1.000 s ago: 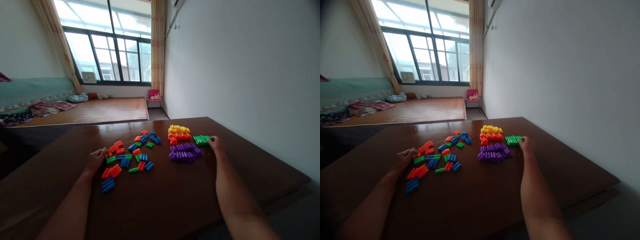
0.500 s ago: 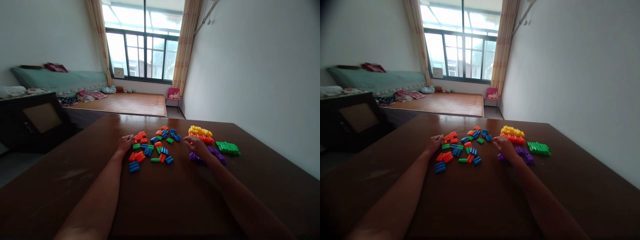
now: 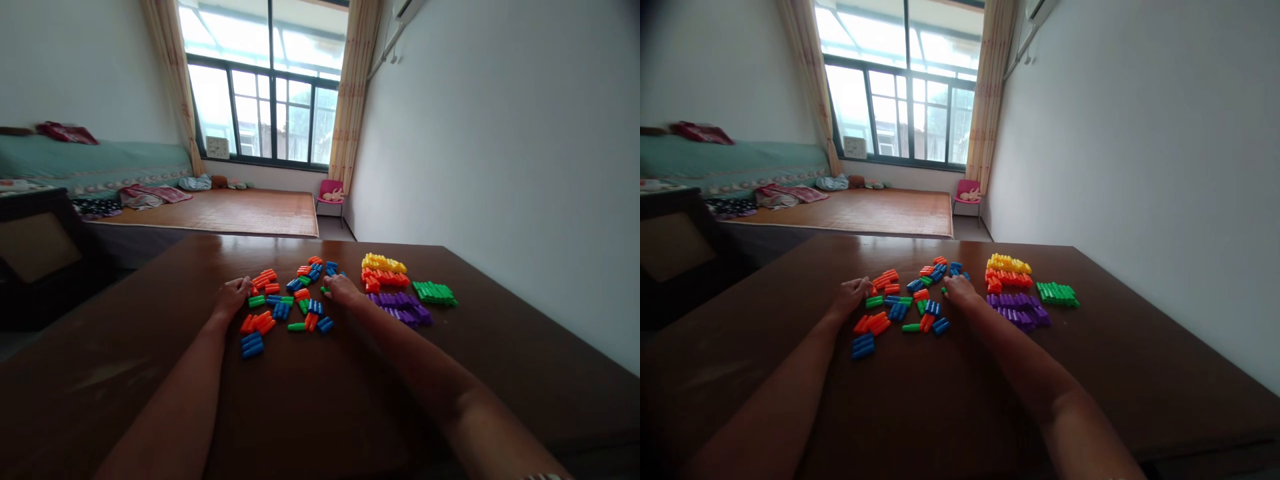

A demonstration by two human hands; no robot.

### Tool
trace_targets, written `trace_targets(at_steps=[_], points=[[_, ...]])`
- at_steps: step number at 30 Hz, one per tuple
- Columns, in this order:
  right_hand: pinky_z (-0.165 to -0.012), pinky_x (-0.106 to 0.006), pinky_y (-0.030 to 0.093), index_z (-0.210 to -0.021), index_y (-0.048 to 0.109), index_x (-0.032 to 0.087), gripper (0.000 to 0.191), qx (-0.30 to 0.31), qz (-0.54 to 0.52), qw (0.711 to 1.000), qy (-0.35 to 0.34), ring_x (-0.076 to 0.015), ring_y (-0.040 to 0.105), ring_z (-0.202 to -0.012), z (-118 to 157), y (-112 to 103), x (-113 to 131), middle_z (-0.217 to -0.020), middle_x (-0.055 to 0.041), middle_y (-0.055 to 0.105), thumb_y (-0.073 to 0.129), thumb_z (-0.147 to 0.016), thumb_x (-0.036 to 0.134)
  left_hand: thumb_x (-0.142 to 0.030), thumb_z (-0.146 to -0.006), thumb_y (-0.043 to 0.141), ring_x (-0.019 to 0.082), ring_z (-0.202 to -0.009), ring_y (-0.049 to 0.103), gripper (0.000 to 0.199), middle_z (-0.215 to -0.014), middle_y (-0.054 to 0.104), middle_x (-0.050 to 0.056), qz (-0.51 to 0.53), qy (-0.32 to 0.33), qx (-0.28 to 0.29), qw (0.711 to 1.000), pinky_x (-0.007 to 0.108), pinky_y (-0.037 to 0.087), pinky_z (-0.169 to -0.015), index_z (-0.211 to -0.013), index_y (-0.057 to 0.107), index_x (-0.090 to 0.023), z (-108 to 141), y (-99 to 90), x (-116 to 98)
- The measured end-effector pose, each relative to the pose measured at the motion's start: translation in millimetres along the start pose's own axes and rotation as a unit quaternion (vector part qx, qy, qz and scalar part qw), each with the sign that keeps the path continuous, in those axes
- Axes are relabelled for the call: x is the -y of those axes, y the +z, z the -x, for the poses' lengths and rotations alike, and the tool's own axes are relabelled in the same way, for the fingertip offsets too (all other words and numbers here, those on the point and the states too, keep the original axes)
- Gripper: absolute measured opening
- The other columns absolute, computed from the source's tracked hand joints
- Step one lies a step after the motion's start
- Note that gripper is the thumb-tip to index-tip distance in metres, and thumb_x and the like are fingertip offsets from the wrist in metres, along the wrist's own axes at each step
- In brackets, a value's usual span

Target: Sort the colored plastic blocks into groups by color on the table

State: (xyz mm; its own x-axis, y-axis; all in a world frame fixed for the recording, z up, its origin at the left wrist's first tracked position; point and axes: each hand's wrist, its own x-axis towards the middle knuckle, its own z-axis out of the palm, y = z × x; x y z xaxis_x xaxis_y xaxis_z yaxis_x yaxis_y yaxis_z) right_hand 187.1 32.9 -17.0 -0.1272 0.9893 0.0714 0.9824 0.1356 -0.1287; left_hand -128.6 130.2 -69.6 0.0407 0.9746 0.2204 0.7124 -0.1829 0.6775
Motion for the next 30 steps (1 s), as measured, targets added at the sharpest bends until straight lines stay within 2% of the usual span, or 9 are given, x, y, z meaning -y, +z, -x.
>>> trace_targets(at_steps=[3,6,11,14,16,21,26,28,30], points=[[-0.076,-0.029,0.049,-0.102,0.068,0.021,0.022,-0.002,-0.037,0.999,-0.015,-0.0215,0.066,-0.086,9.6,-10.3,-16.4,-0.097,-0.0077,0.072,0.068,-0.081,0.026,-0.058,-0.086,0.037,0.02,-0.066,0.061,0.051,-0.07,0.069,0.003,0.014,0.001,-0.001,1.0,0.028,0.039,-0.06,-0.08,0.071,-0.02,0.7,-0.5,0.2],[-0.075,-0.024,0.049,-0.105,0.067,0.021,0.025,-0.038,-0.086,0.996,-0.002,-0.0173,0.066,-0.087,18.2,-33.8,-65.2,-0.098,-0.0042,0.071,0.068,-0.08,0.024,-0.058,-0.085,0.038,0.02,-0.065,0.061,0.051,-0.069,0.069,0.003,0.012,0.003,0.001,1.0,0.028,0.04,-0.06,-0.081,0.071,-0.02,1.9,-2.1,-0.8],[-0.076,-0.028,0.053,-0.107,0.066,0.017,0.027,-0.158,-0.103,0.964,0.185,-0.0166,0.065,-0.086,54.0,-71.8,-181.3,-0.099,-0.0065,0.069,0.067,-0.084,0.031,-0.059,-0.084,0.038,0.02,-0.065,0.061,0.051,-0.068,0.069,0.003,-0.004,-0.007,-0.001,1.0,0.027,0.04,-0.059,-0.081,0.072,-0.02,1.7,-5.5,-5.4],[-0.085,-0.038,0.054,-0.119,0.061,0.018,0.032,-0.181,-0.08,0.955,0.222,-0.0193,0.062,-0.1,80.0,-75.8,-220.1,-0.118,-0.0088,0.062,0.059,-0.092,0.036,-0.058,-0.084,0.039,0.02,-0.066,0.061,0.05,-0.069,0.069,0.003,-0.01,-0.014,0.0,1.0,0.028,0.039,-0.059,-0.083,0.072,-0.021,0.5,-6.3,-6.4],[-0.088,-0.042,0.053,-0.124,0.057,0.018,0.036,-0.184,-0.072,0.952,0.233,-0.021,0.06,-0.105,90.4,-70.8,-228.4,-0.125,-0.0091,0.059,0.057,-0.093,0.037,-0.059,-0.084,0.038,0.02,-0.066,0.061,0.051,-0.069,0.069,0.003,-0.008,-0.01,0.002,1.0,0.028,0.039,-0.058,-0.082,0.072,-0.02,0.3,-6.3,-5.8],[-0.088,-0.04,0.053,-0.122,0.059,0.02,0.033,-0.183,-0.055,0.948,0.255,-0.0205,0.06,-0.106,101.4,-47.3,-227.8,-0.125,-0.0082,0.058,0.058,-0.093,0.037,-0.06,-0.085,0.037,0.02,-0.065,0.061,0.052,-0.067,0.068,0.002,-0.005,-0.002,0.001,1.0,0.028,0.04,-0.059,-0.08,0.071,-0.02,1.2,-5.4,-2.9],[-0.073,-0.03,0.052,-0.086,0.071,0.018,0.019,-0.182,-0.032,0.944,0.273,-0.0181,0.066,-0.078,110.2,-38.8,-236.8,-0.082,-0.0059,0.07,0.065,-0.086,0.036,-0.058,-0.086,0.038,0.02,-0.066,0.061,0.051,-0.068,0.069,0.002,-0.007,-0.003,0.0,1.0,0.028,0.04,-0.06,-0.08,0.071,-0.021,-0.7,-3.3,0.2],[-0.072,-0.029,0.05,-0.084,0.072,0.017,0.019,-0.179,-0.016,0.947,0.265,-0.0191,0.067,-0.076,103.1,-44.4,-240.0,-0.079,-0.0072,0.072,0.067,-0.081,0.035,-0.058,-0.086,0.038,0.02,-0.067,0.062,0.051,-0.069,0.069,0.003,-0.007,-0.002,0.0,1.0,0.028,0.04,-0.06,-0.079,0.071,-0.021,-0.4,-2.8,-0.1],[-0.072,-0.029,0.05,-0.091,0.073,0.016,0.022,-0.166,-0.003,0.954,0.249,-0.0197,0.067,-0.078,85.0,-52.1,-234.7,-0.085,-0.0097,0.073,0.067,-0.08,0.034,-0.057,-0.087,0.037,0.02,-0.067,0.062,0.05,-0.07,0.07,0.003,-0.003,-0.001,0.0,1.0,0.028,0.04,-0.06,-0.08,0.071,-0.021,1.0,-2.3,-1.1]])
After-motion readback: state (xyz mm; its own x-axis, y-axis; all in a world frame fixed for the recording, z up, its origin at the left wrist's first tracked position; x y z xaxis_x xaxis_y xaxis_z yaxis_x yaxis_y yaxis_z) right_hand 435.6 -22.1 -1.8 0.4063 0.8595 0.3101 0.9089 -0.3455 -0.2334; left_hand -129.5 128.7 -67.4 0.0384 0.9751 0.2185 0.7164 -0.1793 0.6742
